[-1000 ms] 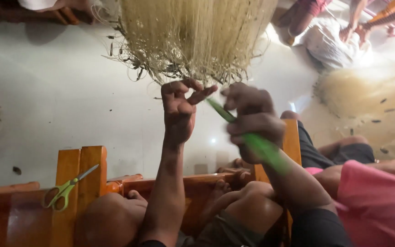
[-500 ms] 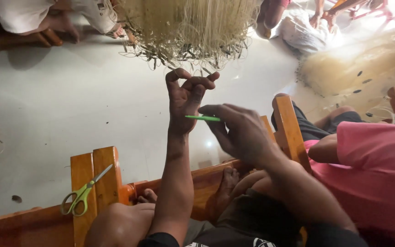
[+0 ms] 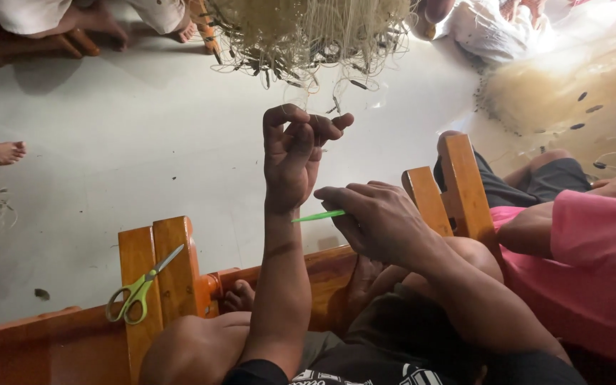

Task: Using a green plastic shuttle to weave or repair a large fishing net while sitting on a wooden bench.

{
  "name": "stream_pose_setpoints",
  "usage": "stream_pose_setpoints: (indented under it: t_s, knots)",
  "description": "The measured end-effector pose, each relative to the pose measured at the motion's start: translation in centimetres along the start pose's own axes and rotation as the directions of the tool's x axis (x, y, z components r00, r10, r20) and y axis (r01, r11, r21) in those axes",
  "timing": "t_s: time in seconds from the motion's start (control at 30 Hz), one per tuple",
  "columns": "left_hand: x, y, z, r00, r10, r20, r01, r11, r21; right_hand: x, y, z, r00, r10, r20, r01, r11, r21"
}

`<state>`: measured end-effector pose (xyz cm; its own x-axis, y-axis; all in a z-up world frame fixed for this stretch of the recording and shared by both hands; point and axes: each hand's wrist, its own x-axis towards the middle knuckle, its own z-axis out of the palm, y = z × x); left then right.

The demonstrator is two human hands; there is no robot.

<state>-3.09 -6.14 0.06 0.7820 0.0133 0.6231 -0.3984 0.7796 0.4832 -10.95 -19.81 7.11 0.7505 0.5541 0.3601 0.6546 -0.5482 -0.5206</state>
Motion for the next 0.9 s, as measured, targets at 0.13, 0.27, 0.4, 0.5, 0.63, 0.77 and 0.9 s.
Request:
stream_pose_setpoints:
  t_s: [0.13,0.27,0.4,0.5,0.63,0.77,0.9]
  knots:
    - [-0.2,-0.1,-0.9,1.000,0.009,0.018,-0.009,1.000,-0.005,0.0,-0.3,-0.3,0.999,-0.024,0.022,0.024,1.000,0.010]
    - [-0.5,-0.2,-1.1,0.999,0.001,0.038,-0.001,1.000,-0.006,0.4,-0.7,-0.9,0.994,-0.083,0.066,0.080,0.995,0.054]
    - [-0.7,0.1,-1.7,0.998,-0.001,0.062,0.002,1.000,-0.004,0.6,-0.3,-1.1,0.982,-0.130,0.135,0.120,0.989,0.081]
    - [-0.7,0.6,-1.7,0.997,0.005,0.074,-0.006,1.000,0.019,0.9,-0.7,-1.5,0.975,-0.126,0.183,0.106,0.988,0.116]
    - [-1.0,0.4,-2.2,0.997,0.025,0.079,-0.026,1.000,0.012,0.9,-0.6,-1.4,0.970,-0.138,0.198,0.114,0.985,0.129]
    - [-1.3,0.4,-2.9,0.995,0.033,0.091,-0.032,0.999,-0.010,1.1,-0.9,-1.9,0.960,-0.202,0.194,0.153,0.959,0.238]
    - [-1.6,0.3,-3.8,0.995,0.059,0.077,-0.058,0.998,-0.014,1.0,-1.3,-2.6,0.959,-0.249,0.132,0.168,0.881,0.442]
